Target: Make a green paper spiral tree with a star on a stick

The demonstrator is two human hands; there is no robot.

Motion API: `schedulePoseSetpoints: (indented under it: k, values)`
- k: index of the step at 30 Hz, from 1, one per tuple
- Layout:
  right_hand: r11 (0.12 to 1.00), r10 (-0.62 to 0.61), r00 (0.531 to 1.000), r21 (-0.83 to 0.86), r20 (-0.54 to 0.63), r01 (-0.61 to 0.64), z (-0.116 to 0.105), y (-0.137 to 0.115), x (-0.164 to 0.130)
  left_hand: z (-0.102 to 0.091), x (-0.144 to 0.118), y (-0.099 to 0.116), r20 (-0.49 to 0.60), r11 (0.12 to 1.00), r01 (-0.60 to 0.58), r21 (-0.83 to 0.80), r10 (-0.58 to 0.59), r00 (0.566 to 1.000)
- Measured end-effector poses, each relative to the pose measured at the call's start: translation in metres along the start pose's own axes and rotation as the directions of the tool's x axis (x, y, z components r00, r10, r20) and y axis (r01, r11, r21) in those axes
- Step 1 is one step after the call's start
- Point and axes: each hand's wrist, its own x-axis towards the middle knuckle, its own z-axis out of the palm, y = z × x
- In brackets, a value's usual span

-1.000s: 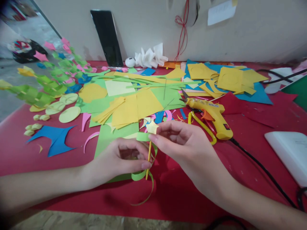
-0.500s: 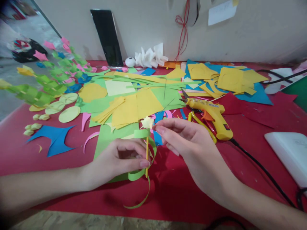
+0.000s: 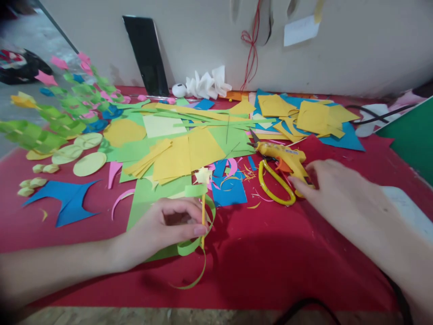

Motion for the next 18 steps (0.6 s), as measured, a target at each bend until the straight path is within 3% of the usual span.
schedulePoseSetpoints:
  k: [4,9,12,16,18]
  values:
    - [0.989,0.017,0.998,0.145,0.054,-0.025,0.016,0.005,0.012,0.000,-0.001,0.000,0.007,0.999,0.030,-0.020,-0.030,1.000]
    - [0.900,0.145,0.986,0.403,0.076,-0.164,0.016,0.006,0.016,0.001,-0.003,0.000,-0.025,0.994,0.099,-0.051,-0.101,0.995]
    - [0.759,0.186,0.980,0.623,0.075,-0.191,0.007,0.005,0.009,0.001,-0.004,0.001,-0.022,0.995,0.089,-0.033,-0.090,0.996]
    - [0.487,0.077,0.980,0.850,0.184,-0.198,-0.006,-0.004,-0.015,0.001,-0.004,0.002,-0.019,0.995,0.094,-0.017,-0.094,0.995]
    - [0.441,0.080,0.981,0.876,0.177,-0.194,-0.007,-0.007,-0.031,0.002,-0.003,0.002,-0.024,0.994,0.102,-0.030,-0.103,0.994]
